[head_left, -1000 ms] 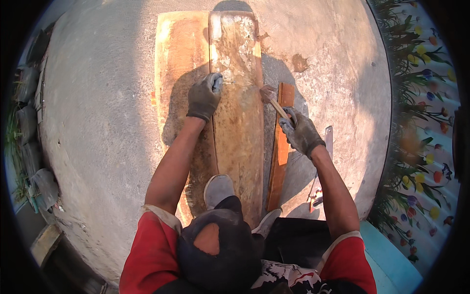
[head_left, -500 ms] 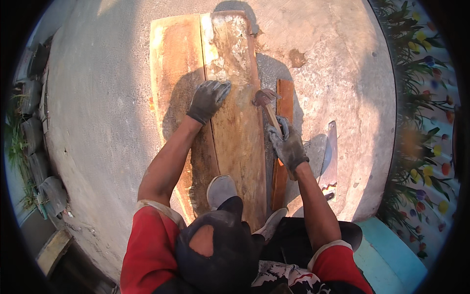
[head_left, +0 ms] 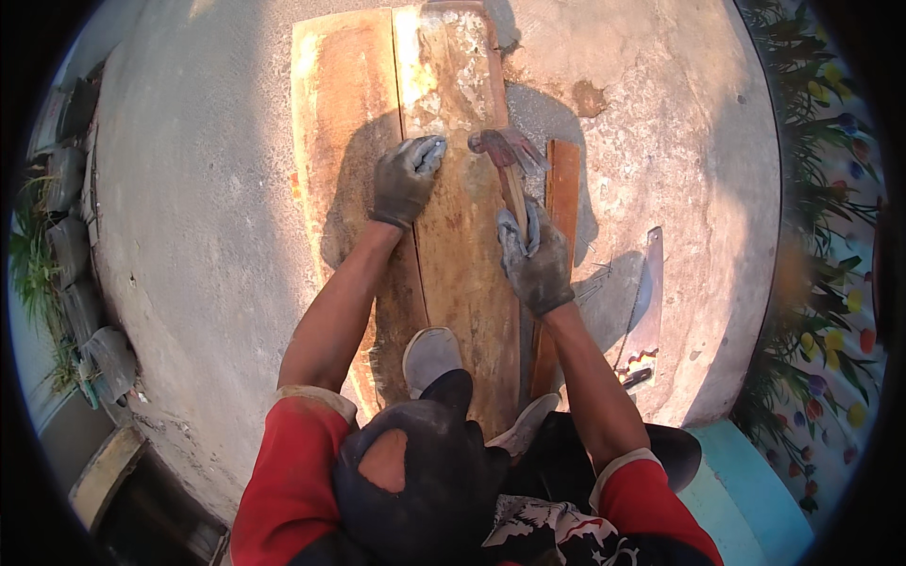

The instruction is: The person carries a bucket of nails and a saw out of a room and places them on a concrete surface. They then use a hand saw to cut a long wooden plank into smaller pieces. Finally, they use a hammer to drive nails into the cut wood pieces.

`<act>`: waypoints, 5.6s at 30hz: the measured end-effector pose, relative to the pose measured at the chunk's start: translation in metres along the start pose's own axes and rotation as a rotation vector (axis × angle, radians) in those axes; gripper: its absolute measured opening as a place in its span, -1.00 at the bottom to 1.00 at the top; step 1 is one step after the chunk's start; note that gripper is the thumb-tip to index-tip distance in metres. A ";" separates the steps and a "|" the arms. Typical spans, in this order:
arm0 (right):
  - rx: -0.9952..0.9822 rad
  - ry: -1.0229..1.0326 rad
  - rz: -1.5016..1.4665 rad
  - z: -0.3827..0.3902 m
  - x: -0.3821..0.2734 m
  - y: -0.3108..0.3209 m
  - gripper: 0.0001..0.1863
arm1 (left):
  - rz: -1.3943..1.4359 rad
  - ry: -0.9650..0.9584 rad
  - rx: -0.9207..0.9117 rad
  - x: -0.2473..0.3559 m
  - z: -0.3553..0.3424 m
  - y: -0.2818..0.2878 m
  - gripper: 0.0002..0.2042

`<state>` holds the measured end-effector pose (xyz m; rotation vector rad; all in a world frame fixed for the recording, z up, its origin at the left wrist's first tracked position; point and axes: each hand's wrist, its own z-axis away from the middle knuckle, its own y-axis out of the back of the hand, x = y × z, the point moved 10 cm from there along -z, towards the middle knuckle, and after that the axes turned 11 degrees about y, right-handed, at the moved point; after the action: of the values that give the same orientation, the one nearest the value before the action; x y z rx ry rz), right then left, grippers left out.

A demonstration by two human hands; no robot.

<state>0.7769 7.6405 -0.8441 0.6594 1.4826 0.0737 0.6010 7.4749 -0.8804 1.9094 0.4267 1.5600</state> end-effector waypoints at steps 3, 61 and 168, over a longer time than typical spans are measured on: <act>-0.017 0.139 0.038 -0.005 -0.033 -0.004 -0.56 | 0.085 -0.019 -0.003 0.000 0.013 0.006 -0.76; -0.246 -0.099 0.262 0.011 0.024 -0.057 -0.43 | 0.074 0.129 0.179 -0.032 0.039 0.077 -0.73; -0.170 0.391 -0.068 -0.021 -0.119 -0.084 -0.64 | -0.292 0.706 0.231 -0.145 0.080 0.135 -0.43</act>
<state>0.7140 7.5277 -0.7748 0.4727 1.8492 0.2863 0.6237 7.2647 -0.9107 1.3058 1.1700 2.0054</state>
